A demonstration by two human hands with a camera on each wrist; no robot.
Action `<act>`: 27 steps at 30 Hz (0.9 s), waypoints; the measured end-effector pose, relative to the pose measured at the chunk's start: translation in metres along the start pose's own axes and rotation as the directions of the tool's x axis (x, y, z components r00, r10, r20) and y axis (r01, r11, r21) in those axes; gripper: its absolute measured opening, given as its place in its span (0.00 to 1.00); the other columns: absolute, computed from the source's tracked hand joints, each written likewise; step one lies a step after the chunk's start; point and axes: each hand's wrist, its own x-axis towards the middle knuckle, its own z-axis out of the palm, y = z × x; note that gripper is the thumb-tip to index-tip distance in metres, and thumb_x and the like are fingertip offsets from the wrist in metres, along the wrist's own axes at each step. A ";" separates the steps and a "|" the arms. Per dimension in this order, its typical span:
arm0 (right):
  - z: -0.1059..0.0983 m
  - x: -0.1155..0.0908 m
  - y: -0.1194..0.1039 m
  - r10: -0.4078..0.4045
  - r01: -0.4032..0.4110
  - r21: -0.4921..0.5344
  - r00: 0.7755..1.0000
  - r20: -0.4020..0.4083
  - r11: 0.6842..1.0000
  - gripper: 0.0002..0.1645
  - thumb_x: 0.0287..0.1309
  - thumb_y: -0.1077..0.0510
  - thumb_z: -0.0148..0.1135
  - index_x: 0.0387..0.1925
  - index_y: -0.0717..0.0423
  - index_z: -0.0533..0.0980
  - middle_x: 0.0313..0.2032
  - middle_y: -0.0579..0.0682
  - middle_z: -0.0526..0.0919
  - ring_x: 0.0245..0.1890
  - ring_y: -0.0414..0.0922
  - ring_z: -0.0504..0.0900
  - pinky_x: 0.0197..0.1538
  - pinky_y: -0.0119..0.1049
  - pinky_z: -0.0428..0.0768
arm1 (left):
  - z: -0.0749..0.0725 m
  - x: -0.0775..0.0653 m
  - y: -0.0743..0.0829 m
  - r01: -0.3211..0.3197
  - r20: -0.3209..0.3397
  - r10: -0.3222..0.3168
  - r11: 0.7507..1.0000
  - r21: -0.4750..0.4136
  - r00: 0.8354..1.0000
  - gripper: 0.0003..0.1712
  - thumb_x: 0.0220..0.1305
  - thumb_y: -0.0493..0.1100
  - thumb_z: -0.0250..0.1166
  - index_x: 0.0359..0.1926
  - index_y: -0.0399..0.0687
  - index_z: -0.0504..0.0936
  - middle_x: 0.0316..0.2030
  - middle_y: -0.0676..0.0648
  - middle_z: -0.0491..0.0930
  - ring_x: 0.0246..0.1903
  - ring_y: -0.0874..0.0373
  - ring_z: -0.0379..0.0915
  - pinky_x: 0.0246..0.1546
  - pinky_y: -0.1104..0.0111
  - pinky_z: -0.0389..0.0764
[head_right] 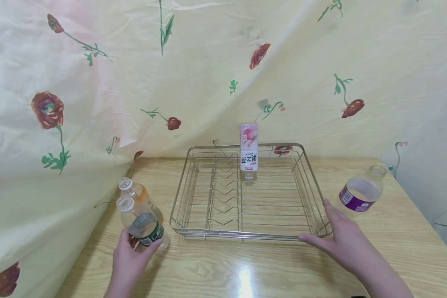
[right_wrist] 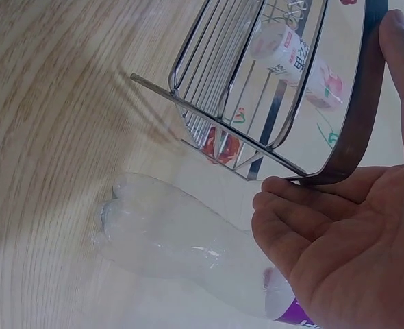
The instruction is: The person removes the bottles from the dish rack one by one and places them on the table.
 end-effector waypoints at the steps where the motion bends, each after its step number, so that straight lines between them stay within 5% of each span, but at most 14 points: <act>1: 0.000 0.000 0.000 -0.001 0.001 -0.003 1.000 -0.002 1.000 0.72 0.56 0.36 0.74 0.78 0.70 0.39 0.70 0.82 0.49 0.63 0.83 0.54 0.55 0.80 0.61 | 0.001 0.000 0.000 0.000 0.000 0.000 1.000 -0.003 1.000 0.46 0.51 0.40 0.82 0.65 0.33 0.65 0.64 0.29 0.70 0.64 0.34 0.68 0.63 0.52 0.71; 27: 0.000 0.000 0.000 -0.006 0.005 -0.017 1.000 -0.020 1.000 0.72 0.54 0.36 0.75 0.78 0.71 0.42 0.69 0.83 0.52 0.62 0.83 0.57 0.54 0.79 0.63 | 0.007 0.006 -0.011 -0.032 0.041 0.031 0.999 0.028 0.999 0.44 0.54 0.38 0.80 0.64 0.34 0.63 0.63 0.29 0.71 0.64 0.36 0.68 0.65 0.50 0.69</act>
